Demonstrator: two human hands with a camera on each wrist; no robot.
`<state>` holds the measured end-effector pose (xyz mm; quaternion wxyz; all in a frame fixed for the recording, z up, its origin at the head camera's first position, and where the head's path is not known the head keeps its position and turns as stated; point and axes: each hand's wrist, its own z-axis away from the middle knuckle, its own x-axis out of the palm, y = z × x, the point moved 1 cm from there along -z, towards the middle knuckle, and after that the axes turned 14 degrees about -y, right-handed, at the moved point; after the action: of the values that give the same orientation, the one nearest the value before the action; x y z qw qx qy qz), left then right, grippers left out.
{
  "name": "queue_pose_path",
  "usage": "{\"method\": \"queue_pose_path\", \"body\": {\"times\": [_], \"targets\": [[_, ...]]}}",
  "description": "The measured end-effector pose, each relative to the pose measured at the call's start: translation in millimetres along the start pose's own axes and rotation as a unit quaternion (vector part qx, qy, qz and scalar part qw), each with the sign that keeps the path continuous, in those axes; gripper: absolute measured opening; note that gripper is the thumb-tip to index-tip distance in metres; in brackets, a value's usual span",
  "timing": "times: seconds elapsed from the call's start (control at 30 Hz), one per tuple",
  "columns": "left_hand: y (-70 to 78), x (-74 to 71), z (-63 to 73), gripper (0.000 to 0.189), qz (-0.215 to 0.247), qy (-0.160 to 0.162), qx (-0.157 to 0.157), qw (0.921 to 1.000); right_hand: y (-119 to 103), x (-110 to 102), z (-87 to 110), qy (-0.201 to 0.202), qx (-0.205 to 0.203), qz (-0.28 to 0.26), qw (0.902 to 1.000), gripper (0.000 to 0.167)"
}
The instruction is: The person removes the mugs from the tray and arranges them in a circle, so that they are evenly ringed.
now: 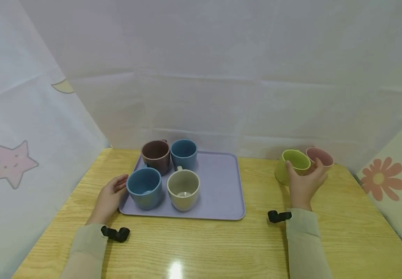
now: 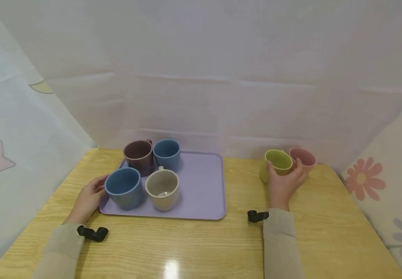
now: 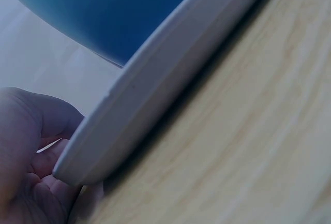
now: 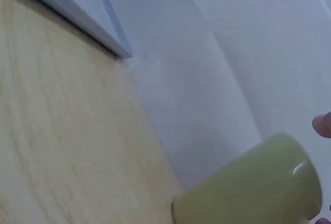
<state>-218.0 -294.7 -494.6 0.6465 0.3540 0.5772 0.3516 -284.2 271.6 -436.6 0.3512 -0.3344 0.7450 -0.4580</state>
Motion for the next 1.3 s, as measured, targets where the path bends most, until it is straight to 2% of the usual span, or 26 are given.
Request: {"method": "queue_pose_path", "body": {"times": [0.13,0.23,0.53,0.8,0.93,1.17,1.3], "targets": [[-0.7,0.6,-0.8,0.05,0.003,0.0,-0.001,1.0,-9,1,-1.2,0.021,-0.038,0.022,0.9988,0.073],[-0.3,0.5,-0.3,0.05,0.004,-0.001,-0.003,1.0,-17,2,-0.5,0.021,-0.07,0.026,0.997,0.066],[-0.2,0.4,0.4,0.05,0.011,0.002,-0.013,0.9999,-42,14,12.7,-0.066,-0.096,-0.031,0.9927,0.061],[-0.7,0.5,0.6,0.051,0.013,-0.001,-0.016,0.9998,-54,31,25.6,-0.147,-0.136,-0.061,0.9778,0.055],[0.3,0.9,0.8,0.051,0.015,-0.007,-0.017,0.9997,-58,38,33.5,-0.188,-0.15,-0.087,0.9667,0.051],[1.2,2.6,0.5,0.051,0.021,-0.012,-0.018,0.9996,-64,51,43.6,-0.235,-0.164,-0.124,0.9502,0.049],[1.0,2.3,0.0,0.051,0.019,-0.011,-0.017,0.9996,-67,56,49.8,-0.267,-0.17,-0.148,0.9371,0.047]]}}
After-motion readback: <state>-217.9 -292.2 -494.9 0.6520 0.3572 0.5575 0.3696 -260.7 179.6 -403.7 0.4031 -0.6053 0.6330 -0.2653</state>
